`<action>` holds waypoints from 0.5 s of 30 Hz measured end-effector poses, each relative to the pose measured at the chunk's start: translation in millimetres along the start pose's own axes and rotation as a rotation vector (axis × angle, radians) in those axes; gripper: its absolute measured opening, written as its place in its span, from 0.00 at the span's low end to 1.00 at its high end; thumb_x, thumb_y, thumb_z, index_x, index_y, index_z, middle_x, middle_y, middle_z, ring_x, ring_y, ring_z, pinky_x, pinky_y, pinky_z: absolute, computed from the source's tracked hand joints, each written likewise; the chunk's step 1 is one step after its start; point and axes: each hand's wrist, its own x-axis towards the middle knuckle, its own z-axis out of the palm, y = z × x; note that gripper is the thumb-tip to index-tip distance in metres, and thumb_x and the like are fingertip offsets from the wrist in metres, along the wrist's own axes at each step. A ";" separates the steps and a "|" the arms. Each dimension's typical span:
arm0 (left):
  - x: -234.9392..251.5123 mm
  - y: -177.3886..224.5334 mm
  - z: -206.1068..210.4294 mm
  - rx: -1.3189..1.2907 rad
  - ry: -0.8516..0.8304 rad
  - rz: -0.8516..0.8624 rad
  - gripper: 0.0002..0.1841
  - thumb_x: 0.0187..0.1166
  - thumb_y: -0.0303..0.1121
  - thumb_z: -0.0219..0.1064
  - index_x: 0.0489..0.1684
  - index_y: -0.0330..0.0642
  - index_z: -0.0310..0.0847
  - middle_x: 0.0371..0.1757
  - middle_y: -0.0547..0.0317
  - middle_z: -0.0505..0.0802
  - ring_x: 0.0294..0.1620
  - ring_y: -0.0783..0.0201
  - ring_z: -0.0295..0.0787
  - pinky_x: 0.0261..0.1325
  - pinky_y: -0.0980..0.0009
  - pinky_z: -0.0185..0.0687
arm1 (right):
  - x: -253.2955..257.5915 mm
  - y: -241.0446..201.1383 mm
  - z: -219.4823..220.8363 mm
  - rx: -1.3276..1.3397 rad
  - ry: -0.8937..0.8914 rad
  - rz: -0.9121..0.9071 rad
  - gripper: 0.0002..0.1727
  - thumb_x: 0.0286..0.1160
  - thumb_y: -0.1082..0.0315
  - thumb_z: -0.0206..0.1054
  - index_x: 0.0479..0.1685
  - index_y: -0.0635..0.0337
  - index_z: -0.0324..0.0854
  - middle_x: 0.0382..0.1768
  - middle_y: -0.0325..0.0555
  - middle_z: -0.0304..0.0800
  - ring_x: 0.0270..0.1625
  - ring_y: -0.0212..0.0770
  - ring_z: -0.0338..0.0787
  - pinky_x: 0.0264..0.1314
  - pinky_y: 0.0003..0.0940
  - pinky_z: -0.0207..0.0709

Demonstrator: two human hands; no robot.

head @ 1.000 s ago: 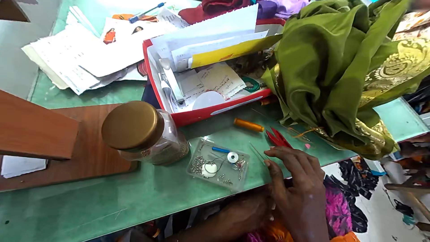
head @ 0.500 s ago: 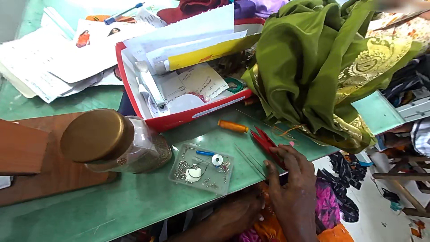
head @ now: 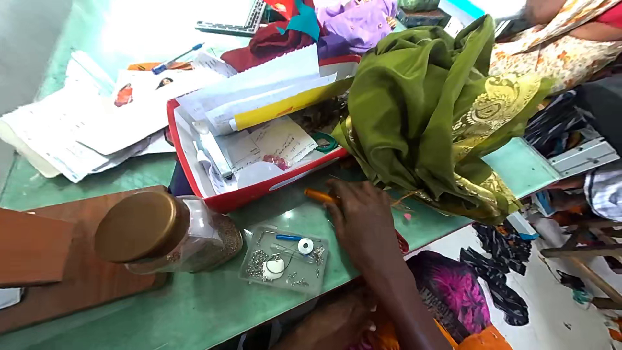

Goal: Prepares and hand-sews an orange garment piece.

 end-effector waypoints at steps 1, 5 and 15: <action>-0.1 -2.3 1.1 -0.005 0.004 0.007 0.15 0.81 0.32 0.67 0.54 0.28 0.86 0.57 0.34 0.90 0.62 0.39 0.89 0.66 0.47 0.82 | 0.2 0.4 -4.9 0.025 -0.001 0.004 0.19 0.78 0.68 0.71 0.66 0.61 0.83 0.52 0.54 0.92 0.55 0.59 0.88 0.54 0.57 0.78; 3.9 0.1 -1.3 -0.004 -0.043 -0.011 0.14 0.83 0.34 0.66 0.55 0.30 0.85 0.55 0.35 0.90 0.59 0.39 0.89 0.62 0.44 0.81 | -14.7 10.6 -48.3 0.240 0.105 0.082 0.20 0.81 0.67 0.67 0.70 0.60 0.82 0.55 0.50 0.90 0.52 0.42 0.91 0.53 0.39 0.85; 20.8 10.9 6.8 0.174 0.083 0.116 0.11 0.80 0.39 0.69 0.49 0.44 0.92 0.46 0.50 0.95 0.45 0.48 0.94 0.47 0.44 0.89 | -207.6 69.4 -132.0 0.929 0.682 0.574 0.20 0.77 0.54 0.72 0.67 0.40 0.85 0.55 0.23 0.92 0.53 0.23 0.90 0.59 0.21 0.85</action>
